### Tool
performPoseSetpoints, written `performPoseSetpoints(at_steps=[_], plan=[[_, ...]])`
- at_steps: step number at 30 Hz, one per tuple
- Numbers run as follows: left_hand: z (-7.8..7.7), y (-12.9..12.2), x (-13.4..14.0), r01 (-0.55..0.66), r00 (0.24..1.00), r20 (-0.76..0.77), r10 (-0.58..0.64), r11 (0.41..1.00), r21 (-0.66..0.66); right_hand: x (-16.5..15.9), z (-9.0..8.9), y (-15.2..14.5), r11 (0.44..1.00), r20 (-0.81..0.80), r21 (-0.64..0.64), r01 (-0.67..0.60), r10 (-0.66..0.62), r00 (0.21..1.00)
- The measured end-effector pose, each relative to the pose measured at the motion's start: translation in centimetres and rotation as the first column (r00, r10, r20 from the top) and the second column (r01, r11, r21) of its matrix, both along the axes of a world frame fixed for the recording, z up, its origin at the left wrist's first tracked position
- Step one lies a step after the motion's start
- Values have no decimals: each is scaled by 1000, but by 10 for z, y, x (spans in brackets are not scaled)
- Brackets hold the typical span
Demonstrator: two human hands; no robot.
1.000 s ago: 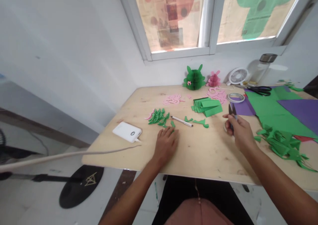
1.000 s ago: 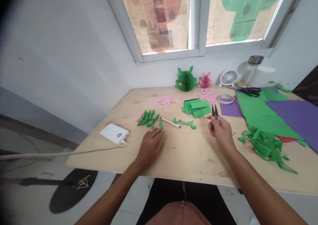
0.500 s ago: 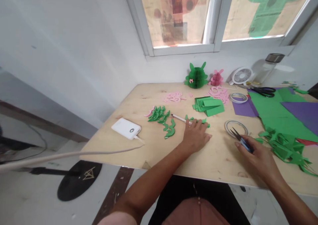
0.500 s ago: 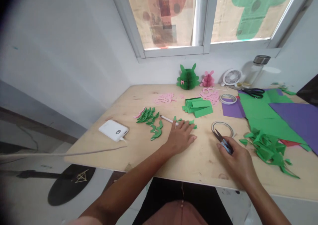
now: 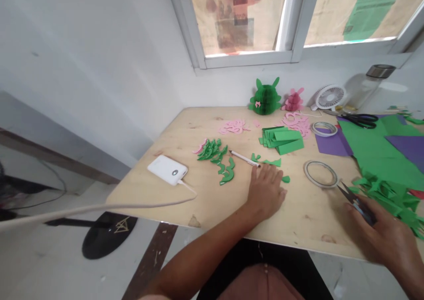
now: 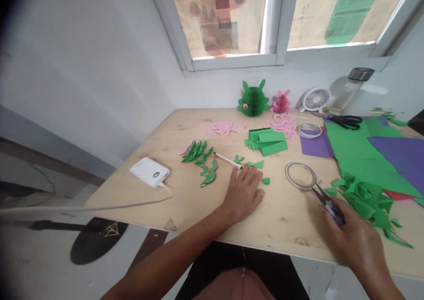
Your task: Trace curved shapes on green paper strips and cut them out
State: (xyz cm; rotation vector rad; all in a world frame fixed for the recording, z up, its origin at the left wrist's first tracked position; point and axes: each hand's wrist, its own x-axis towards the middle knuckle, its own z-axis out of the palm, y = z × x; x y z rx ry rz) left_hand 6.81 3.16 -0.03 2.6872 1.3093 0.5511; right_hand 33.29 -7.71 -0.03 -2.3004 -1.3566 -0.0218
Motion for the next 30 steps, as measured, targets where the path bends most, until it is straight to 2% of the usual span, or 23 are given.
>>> performPoseSetpoints(at_steps=[3, 7, 11, 16, 19, 22, 26, 28, 30], plan=[[7, 28, -4, -16, 1000, -22, 17, 998, 55, 6, 0, 0, 1000, 98, 3, -5, 4, 995], [17, 59, -3, 19, 988, -154, -2, 994, 107, 8, 9, 6, 999, 178, -39, -6, 13, 984], [21, 74, 6, 74, 981, -188, -50, 989, 125, 8, 18, 11, 997, 226, -73, -1, 18, 974], [28, 83, 12, 14, 991, -135, 2, 993, 118, 10, 23, 13, 999, 240, -28, 23, -16, 971], [34, 74, 24, -22, 996, -88, 32, 994, 106, 16, 26, 12, 999, 240, 21, 48, -52, 969], [39, 48, 48, -1, 1000, -13, 2, 998, 70, 24, 28, 9, 997, 220, 45, 60, -69, 973], [40, 12, 75, 217, 973, 93, -209, 973, -82, 31, 27, 5, 996, 202, 54, 78, -87, 976], [38, 5, 72, 273, 954, 152, -257, 958, -92, 32, 25, 2, 995, 189, 56, 87, -96, 977], [33, 3, 58, 218, 966, 160, -205, 974, -65, 32, 24, -1, 993, 176, 56, 109, -117, 977]])
